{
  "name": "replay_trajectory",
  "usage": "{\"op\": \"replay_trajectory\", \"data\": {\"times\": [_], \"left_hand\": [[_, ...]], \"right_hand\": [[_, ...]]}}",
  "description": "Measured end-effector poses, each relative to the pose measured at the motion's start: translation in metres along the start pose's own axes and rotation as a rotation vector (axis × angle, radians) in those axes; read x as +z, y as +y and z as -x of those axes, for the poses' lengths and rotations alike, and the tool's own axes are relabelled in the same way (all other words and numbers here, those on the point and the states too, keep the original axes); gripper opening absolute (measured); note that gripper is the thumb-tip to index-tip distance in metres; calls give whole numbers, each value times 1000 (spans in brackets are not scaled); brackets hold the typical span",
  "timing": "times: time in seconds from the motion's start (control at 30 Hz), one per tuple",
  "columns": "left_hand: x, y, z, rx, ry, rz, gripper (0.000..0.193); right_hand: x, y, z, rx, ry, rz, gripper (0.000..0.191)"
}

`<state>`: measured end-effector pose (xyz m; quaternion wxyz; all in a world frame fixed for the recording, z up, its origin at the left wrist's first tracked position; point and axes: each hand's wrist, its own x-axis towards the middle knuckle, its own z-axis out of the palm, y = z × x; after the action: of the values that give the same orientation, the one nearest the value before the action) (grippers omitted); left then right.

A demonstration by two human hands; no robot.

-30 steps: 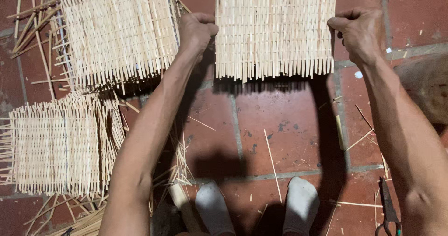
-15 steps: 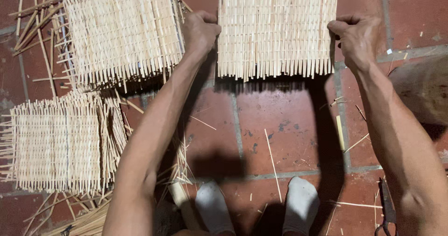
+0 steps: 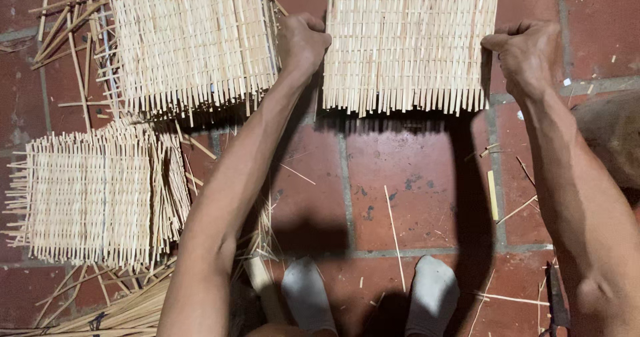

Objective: The person assembles a small bamboo mat by applying adhesive to a cardboard base with a roller, then pressing a woven bamboo sheet onto it. The person repeats this process for multiple mats, stacking the finished units.

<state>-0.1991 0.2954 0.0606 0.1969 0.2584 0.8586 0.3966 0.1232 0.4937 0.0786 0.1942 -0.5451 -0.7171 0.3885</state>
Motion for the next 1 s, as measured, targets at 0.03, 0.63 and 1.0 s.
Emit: {"op": "replay_trajectory", "data": {"times": [0.03,0.63,1.0], "left_hand": [[1,-1,0,8,-3,24,19],[-21,33,14,-133,-71,104,30],[-13,25,72,-307,-204,536,37]], "right_hand": [[-2,-1,0,3,-16,-35,8],[-6,5,-14,-15,-55,-208,20],[-11,18,-22,27,-80,-234,6]]}}
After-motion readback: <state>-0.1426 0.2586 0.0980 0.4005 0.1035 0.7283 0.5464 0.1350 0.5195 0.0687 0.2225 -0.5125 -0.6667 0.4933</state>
